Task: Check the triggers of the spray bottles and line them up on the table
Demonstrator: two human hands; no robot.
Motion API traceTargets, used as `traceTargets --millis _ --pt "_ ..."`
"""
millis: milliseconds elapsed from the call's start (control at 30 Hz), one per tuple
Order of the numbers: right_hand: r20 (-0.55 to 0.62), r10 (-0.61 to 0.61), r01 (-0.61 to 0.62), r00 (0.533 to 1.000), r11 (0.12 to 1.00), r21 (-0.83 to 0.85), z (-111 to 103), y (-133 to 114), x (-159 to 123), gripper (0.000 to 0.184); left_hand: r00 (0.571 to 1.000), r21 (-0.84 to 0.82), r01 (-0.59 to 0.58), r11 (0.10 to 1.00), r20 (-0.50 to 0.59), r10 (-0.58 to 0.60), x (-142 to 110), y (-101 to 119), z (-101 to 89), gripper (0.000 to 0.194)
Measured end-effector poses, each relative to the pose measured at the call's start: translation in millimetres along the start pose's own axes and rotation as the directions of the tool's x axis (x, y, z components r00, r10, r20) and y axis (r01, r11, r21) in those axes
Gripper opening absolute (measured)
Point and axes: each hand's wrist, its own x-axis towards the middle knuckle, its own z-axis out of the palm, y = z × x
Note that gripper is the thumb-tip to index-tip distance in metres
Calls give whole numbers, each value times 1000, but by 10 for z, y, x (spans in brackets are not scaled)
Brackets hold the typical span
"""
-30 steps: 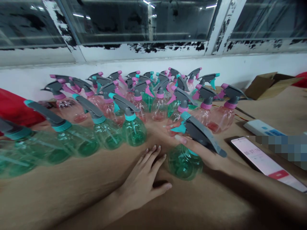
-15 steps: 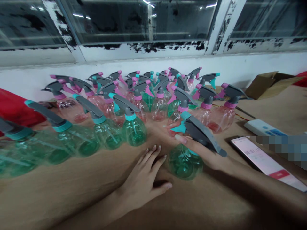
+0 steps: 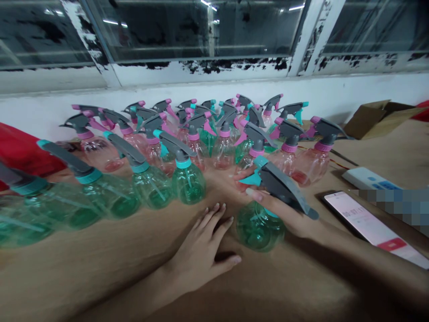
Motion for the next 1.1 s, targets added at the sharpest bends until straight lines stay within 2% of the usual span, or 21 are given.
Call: traceTargets --millis 300,400,500,567,700,867,1000,1100 --pt "32 16 -16 999 1000 -6 -25 -7 5 25 1000 4 7 1000 4 -7 1 5 0 68" --pt "16 15 -13 1000 996 -83 -50 -31 -1 22 1000 15 9 1000 12 -9 -3 0 3 68" --pt "-17 28 -30 999 988 -152 -66 -48 -18 28 1000 25 8 1000 11 -8 -6 -10 13 67" --pt "-10 33 -34 999 990 -137 -68 -41 -22 28 1000 23 6 1000 4 -7 -7 -16 21 68" --pt "12 32 -32 999 999 -21 -66 49 -11 16 1000 9 10 1000 7 -10 -5 -19 22 68" --pt "14 56 -57 998 994 89 -50 214 -39 21 1000 -15 3 1000 -7 -3 -1 -12 10 66" --pt "50 63 -66 997 995 72 -37 298 -101 21 1000 -20 5 1000 -1 -5 -2 -10 13 68" --pt "29 63 -64 998 997 38 -45 311 -124 19 1000 -18 8 1000 8 -8 1 -9 13 67"
